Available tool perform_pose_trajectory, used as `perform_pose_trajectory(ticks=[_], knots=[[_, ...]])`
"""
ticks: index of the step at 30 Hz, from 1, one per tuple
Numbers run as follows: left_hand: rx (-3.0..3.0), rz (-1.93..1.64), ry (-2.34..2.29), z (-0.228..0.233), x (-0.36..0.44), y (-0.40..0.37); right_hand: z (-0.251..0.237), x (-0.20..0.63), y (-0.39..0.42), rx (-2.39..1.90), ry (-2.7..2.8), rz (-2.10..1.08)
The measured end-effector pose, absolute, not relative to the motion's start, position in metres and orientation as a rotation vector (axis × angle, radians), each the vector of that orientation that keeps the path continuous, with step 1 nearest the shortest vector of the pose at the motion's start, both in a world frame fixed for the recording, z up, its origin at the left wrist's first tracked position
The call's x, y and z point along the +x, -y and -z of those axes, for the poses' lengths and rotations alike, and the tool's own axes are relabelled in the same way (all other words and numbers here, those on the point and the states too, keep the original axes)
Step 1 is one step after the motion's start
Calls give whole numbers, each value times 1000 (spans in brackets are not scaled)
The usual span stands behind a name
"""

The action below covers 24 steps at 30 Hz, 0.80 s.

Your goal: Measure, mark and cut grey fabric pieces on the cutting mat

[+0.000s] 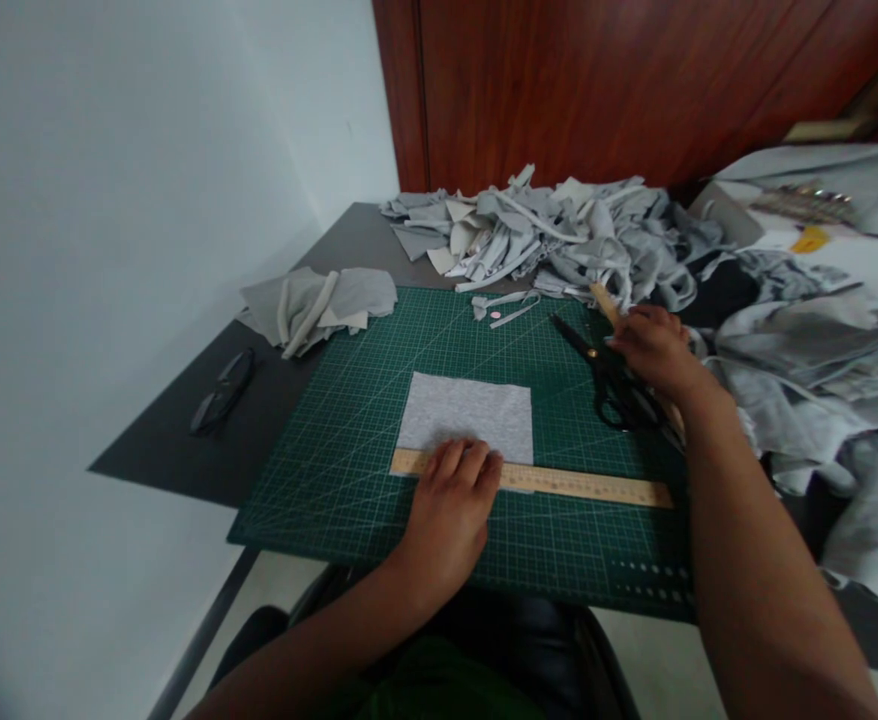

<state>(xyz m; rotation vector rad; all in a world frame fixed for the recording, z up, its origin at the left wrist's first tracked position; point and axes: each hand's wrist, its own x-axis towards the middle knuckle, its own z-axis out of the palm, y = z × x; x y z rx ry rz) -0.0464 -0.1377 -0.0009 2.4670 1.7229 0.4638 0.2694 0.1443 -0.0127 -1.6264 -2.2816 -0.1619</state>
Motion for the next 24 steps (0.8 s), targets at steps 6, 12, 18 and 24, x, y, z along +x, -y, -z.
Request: perform_pose_trajectory(ticks=[6, 12, 18, 24], knots=[[2503, -472, -1774, 3, -45, 138, -3, 236, -136, -1284, 1747, -188], [2538, -528, -1806, 6, -43, 139, -13, 138, -86, -1002, 1149, -1133], [2528, -561, -1819, 8, -43, 139, -14, 101, -32, -951, 1326, -2092], [2540, -517, -1835, 8, -43, 139, -3, 114, -49, -954, 1382, -1725]])
